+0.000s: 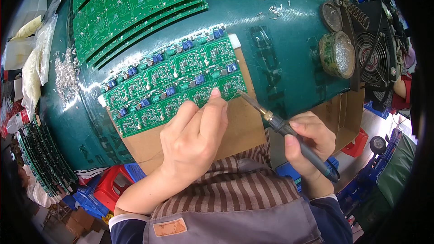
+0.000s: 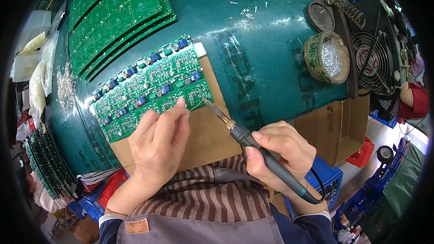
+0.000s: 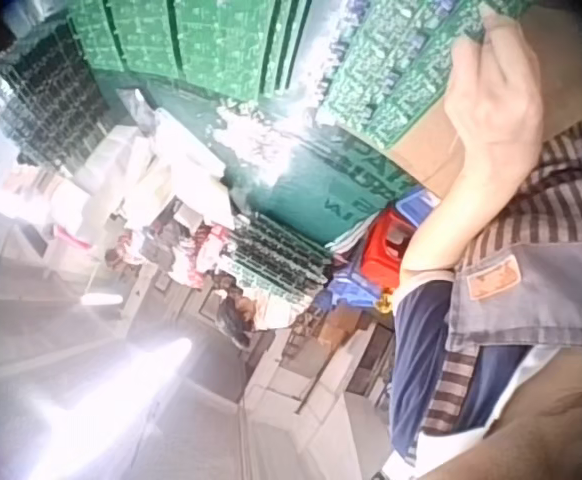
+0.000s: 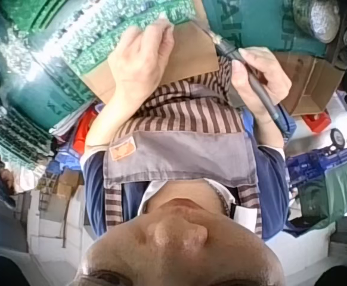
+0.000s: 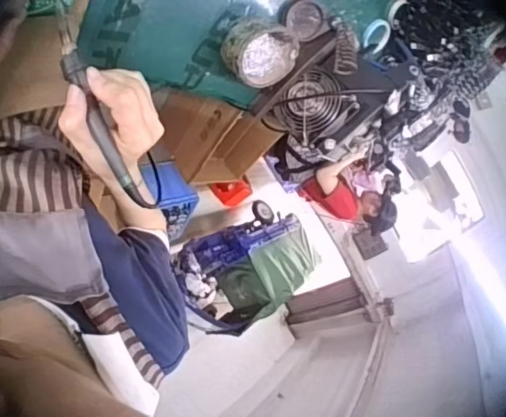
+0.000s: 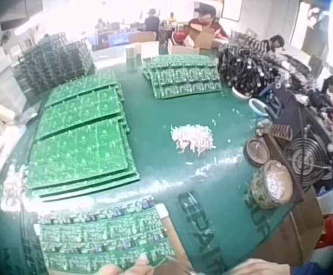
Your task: The person solders components onto circuit boards using a soldering iron. They stack the completed boards, place cardboard sheets over new circuit board panels to flip and position them, and solder components onto each board.
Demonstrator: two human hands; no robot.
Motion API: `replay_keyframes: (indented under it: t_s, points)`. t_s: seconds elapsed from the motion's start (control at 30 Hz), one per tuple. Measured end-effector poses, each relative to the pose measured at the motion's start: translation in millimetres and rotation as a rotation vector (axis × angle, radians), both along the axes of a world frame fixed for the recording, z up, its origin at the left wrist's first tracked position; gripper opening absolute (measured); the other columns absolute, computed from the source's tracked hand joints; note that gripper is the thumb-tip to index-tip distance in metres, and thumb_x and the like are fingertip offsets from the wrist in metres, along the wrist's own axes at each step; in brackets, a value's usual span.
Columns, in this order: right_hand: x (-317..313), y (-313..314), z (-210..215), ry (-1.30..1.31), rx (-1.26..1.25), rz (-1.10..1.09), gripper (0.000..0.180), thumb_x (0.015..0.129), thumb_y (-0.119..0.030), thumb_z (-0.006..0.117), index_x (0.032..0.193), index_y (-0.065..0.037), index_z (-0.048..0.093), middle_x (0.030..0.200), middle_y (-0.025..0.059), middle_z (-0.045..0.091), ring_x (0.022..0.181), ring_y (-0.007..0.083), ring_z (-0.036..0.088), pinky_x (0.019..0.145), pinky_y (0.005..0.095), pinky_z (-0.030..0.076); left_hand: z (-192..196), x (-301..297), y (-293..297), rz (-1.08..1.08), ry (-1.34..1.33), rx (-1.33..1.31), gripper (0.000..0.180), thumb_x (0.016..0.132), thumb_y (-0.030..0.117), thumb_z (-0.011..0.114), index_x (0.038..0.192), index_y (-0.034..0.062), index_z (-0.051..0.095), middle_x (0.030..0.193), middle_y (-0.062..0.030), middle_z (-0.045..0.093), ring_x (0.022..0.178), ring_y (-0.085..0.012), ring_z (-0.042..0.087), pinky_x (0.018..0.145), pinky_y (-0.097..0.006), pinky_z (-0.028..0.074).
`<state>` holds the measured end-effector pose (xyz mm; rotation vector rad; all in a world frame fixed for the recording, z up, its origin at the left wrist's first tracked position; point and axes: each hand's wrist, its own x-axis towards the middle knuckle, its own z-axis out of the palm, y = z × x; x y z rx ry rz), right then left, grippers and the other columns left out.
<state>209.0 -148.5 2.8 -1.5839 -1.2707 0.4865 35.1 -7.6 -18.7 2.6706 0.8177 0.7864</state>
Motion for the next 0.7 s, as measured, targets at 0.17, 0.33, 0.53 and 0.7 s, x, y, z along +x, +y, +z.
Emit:
replay_keyframes:
  t_s: [0.17, 0.33, 0.53, 0.7]
  points:
    - [-0.4, 1.3, 2.0, -0.050, -0.004, 0.007, 0.024, 0.070, 0.002, 0.074, 0.092, 0.001, 0.065, 0.076, 0.0096, 0.065, 0.064, 0.0236, 0.064, 0.061, 0.0320, 0.051, -0.3, 0.8, -0.7, 0.000, 0.004, 0.007, 0.015, 0.075, -0.003, 0.072, 0.088, 0.0021, 0.067, 0.059, 0.0005, 0.055, 0.051, -0.0112, 0.043, 0.039, -0.026, 0.038]
    - [-0.7, 0.0, 3.5, -0.090, 0.016, 0.024, 0.023, 0.069, 0.001, 0.074, 0.090, 0.002, 0.064, 0.075, 0.0106, 0.065, 0.063, 0.0241, 0.064, 0.060, 0.0328, 0.051, 0.0, -0.7, -2.8, 0.000, 0.019, 0.003, 0.015, 0.074, -0.003, 0.072, 0.087, 0.0037, 0.067, 0.067, -0.0013, 0.063, 0.051, -0.0108, 0.045, 0.039, -0.025, 0.038]
    - [-6.0, -11.9, -3.2, 0.047, 0.056, -0.100, 0.024, 0.076, -0.004, 0.071, 0.096, 0.004, 0.061, 0.075, 0.0132, 0.066, 0.065, 0.0250, 0.065, 0.061, 0.0345, 0.052, 5.5, -3.4, -3.1, 0.010, 0.062, -0.049, 0.016, 0.070, -0.001, 0.073, 0.082, 0.0056, 0.064, 0.084, -0.0044, 0.071, 0.052, -0.0118, 0.046, 0.041, -0.026, 0.039]
    - [-9.8, -1.8, 0.2, -0.005, 0.076, 0.028, 0.026, 0.077, -0.002, 0.073, 0.099, 0.003, 0.059, 0.077, 0.0136, 0.066, 0.064, 0.0257, 0.065, 0.061, 0.0341, 0.052, 16.6, -9.4, -4.5, 0.070, 0.003, -0.081, 0.016, 0.073, 0.001, 0.073, 0.085, 0.0059, 0.063, 0.087, -0.0059, 0.071, 0.054, -0.0164, 0.045, 0.050, -0.028, 0.042]
